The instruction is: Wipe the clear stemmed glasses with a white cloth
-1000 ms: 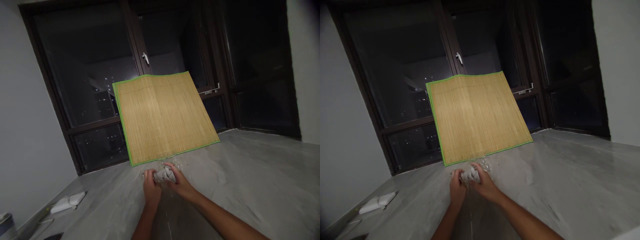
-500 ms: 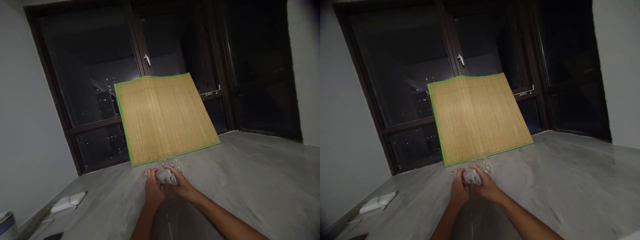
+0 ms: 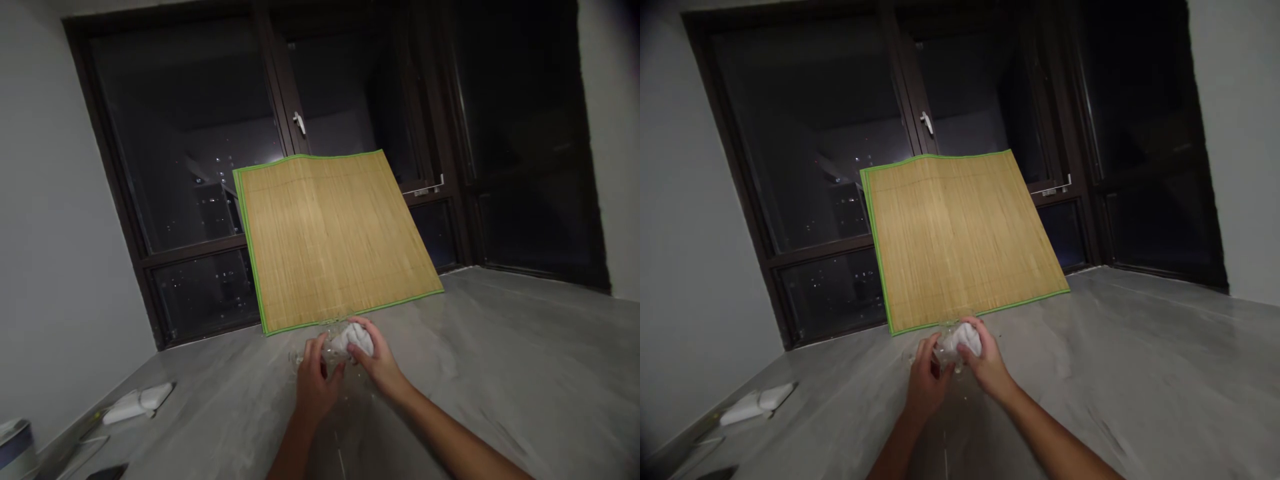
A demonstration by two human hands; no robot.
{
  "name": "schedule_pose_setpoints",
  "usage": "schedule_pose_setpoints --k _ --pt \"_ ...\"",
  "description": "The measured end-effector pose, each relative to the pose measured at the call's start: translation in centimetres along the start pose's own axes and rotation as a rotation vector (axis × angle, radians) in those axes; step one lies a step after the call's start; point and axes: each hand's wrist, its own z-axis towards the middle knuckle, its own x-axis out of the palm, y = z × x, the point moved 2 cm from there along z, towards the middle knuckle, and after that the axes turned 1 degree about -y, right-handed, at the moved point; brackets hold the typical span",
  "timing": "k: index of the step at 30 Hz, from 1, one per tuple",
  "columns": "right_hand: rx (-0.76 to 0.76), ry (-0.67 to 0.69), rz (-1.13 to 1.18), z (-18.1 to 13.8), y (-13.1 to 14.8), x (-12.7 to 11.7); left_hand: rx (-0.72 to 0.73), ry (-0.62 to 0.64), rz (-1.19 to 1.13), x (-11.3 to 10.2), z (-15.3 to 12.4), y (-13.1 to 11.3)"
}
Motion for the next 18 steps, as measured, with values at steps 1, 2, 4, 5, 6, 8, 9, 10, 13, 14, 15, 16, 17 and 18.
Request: schedule_pose_setpoints --k 1,2,4,5,6,8,9,10,13,14,15,16,17,18 --pt "-0.072 -0.085 -0.065 0.1 0.3 -0.4 -0.019 -0.006 -0.013 0.0 0.0 0.2" --pt "-0.142 -0.174 -0.121 0.2 0.6 -0.8 -0.037 -0.013 -0.031 0.1 0.0 0.3" --pt "-0.247 -0.359 -0.209 0.6 1.0 -1.9 -0.081 -0.028 -0.101 0.3 -0.1 0.4" --pt "-0.277 -0.444 -0.238 0.9 1.1 -2.4 -0.119 -0.035 -0.167 0.5 -0.1 0.4" --pt "-0.288 -0.515 -0.254 1.3 1.0 -3.0 -0.170 -0.041 -0.258 0.7 -0.1 0.4" --pt "-0.266 -0.605 -0.241 2.0 0.3 -4.2 -0.296 -0.029 -0.497 1.4 -0.1 0.3" --pt "-0.238 -0.636 -0.222 2.4 -0.3 -4.7 -0.363 -0.013 -0.634 1.8 -0.1 0.2" --pt "-0.205 -0.662 -0.208 2.7 -1.0 -5.2 -0.431 0.011 -0.775 2.2 -0.1 0.0" --pt "-0.108 -0.722 -0.189 3.3 -3.3 -6.4 -0.636 0.103 -1.169 3.0 -0.3 -0.5" --pt "-0.087 -0.732 -0.183 3.4 -4.1 -6.6 -0.699 0.136 -1.277 3.1 -0.4 -0.7" --pt "-0.070 -0.739 -0.177 3.5 -4.8 -6.9 -0.752 0.172 -1.367 3.1 -0.5 -0.8" --pt "-0.053 -0.742 -0.174 3.5 -5.5 -7.1 -0.795 0.203 -1.441 3.2 -0.7 -0.9" --pt "-0.035 -0.743 -0.172 3.6 -6.1 -7.3 -0.829 0.221 -1.499 3.2 -0.8 -1.0" --pt "-0.017 -0.744 -0.175 3.6 -6.7 -7.5 -0.859 0.224 -1.541 3.2 -0.9 -0.9"
